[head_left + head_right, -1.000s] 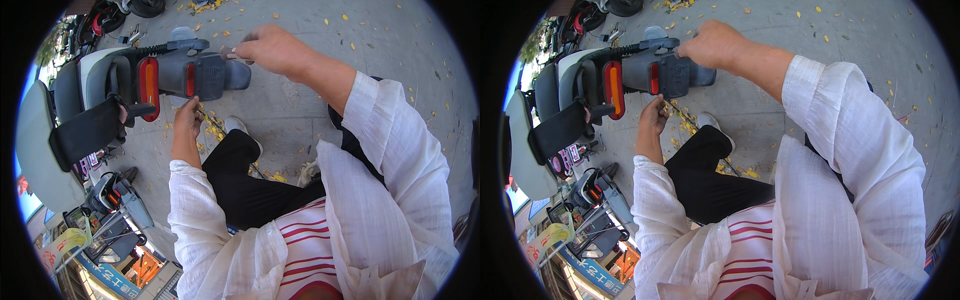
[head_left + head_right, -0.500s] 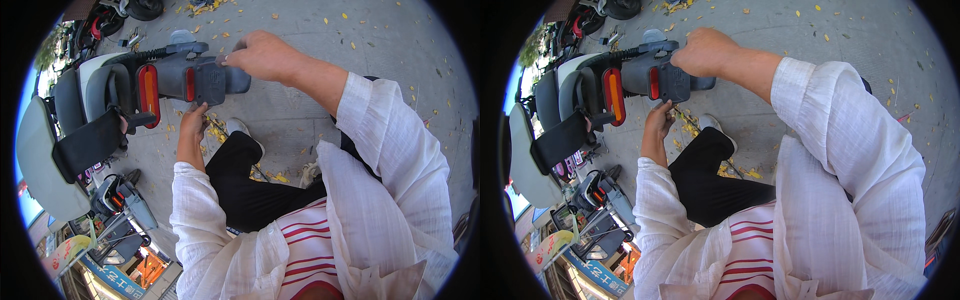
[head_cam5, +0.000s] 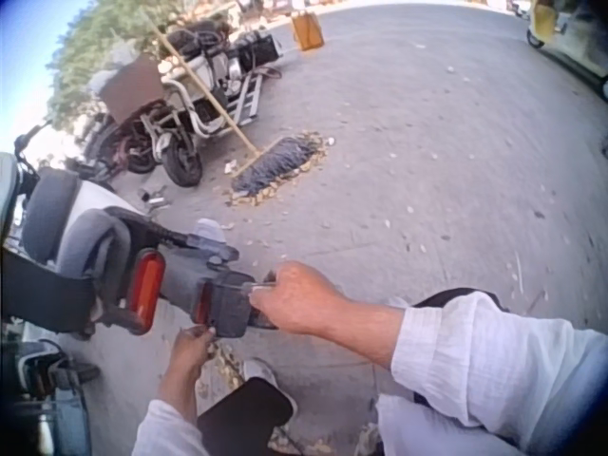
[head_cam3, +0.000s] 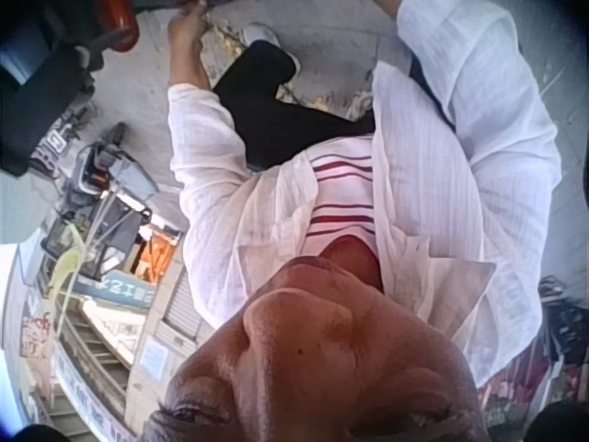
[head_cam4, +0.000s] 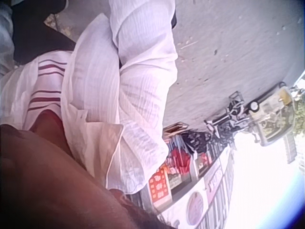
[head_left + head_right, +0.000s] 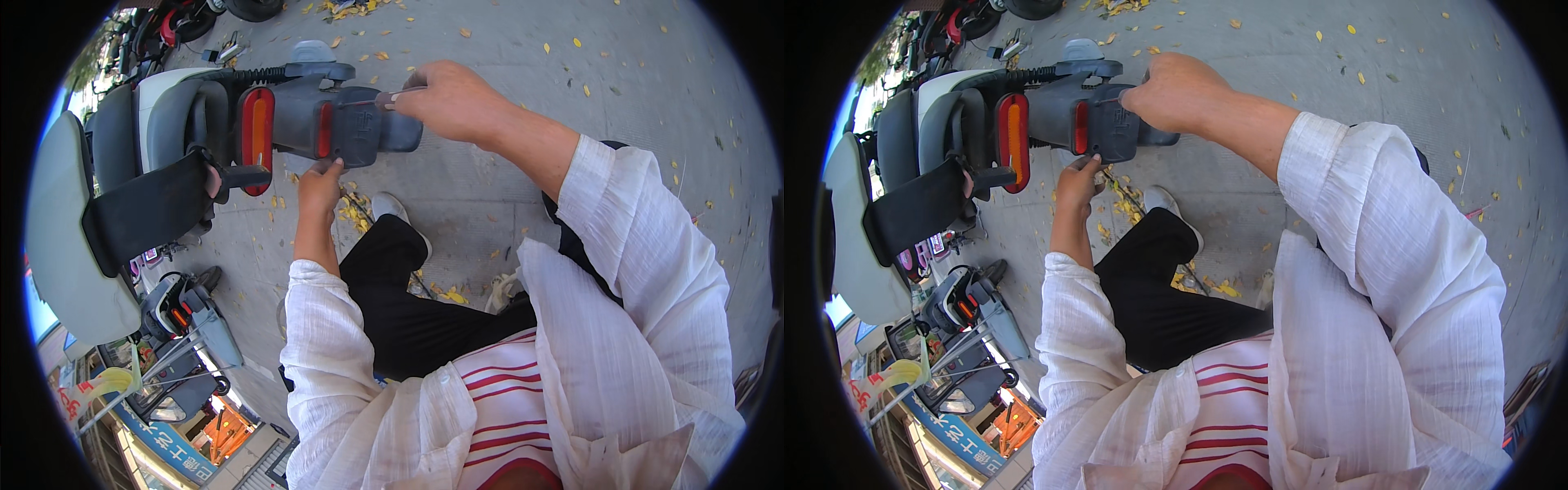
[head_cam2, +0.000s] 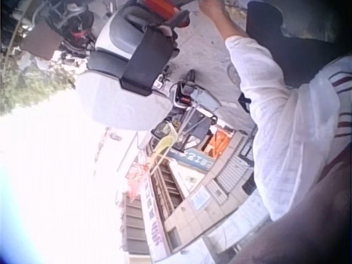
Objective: The person uses a screwdriver to remove screws from the rear reflector and license plate holder of a scooter. They detach the reflector and plate holder, place them on the ground, then reattach them and tighten the screws.
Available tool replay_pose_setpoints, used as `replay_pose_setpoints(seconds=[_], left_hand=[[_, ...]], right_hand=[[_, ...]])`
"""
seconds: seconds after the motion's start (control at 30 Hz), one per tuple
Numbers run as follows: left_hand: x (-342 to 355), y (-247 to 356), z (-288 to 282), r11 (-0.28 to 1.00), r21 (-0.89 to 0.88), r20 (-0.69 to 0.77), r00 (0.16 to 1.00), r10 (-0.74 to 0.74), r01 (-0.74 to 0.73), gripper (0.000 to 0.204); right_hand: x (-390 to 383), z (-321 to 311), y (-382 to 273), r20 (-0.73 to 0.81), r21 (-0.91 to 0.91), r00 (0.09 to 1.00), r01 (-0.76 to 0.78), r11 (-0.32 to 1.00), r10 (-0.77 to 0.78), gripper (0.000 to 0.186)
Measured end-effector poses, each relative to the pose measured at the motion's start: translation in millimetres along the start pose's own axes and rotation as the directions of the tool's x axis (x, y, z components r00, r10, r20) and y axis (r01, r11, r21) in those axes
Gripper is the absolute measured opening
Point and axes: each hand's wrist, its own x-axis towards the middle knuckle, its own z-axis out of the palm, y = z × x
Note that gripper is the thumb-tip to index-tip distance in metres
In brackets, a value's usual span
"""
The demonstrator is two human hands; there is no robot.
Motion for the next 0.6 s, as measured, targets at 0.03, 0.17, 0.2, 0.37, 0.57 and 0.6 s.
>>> replay_pose_setpoints(seconds=[0.03,0.17,0.2,0.37,0.57,0.6], left_hand=[[-2,0,1,1.000,-0.010,-0.012,1.000,0.016,-0.016,0.044],[-3,3,2,0.999,0.039,-0.025,0.999,0.039,-0.038,0.043],[-3,4,1,0.999,0.038,-0.032,0.999,0.038,-0.037,0.043],[-4,16,-7,1.000,-0.018,-0.040,0.999,-0.007,0.006,0.044],[-16,26,-6,0.974,-0.116,-0.167,0.971,0.174,-0.195,0.047],[-18,26,-5,0.975,-0.118,-0.168,0.971,0.167,-0.188,0.047]], right_hand=[[0,1,0,-0.002,0.012,1.000,-0.007,1.000,0.007,0.042],[0,4,-1,0.011,0.000,1.000,-0.008,1.000,0.008,0.044],[0,5,-1,0.010,-0.015,1.000,-0.011,1.000,0.011,0.045],[-4,6,-1,-0.002,-0.023,1.000,0.007,1.000,-0.007,0.047],[-9,8,-2,-0.031,0.012,0.999,0.021,1.000,-0.020,0.046],[-10,8,-2,-0.035,0.014,0.999,0.024,1.000,-0.023,0.046]])
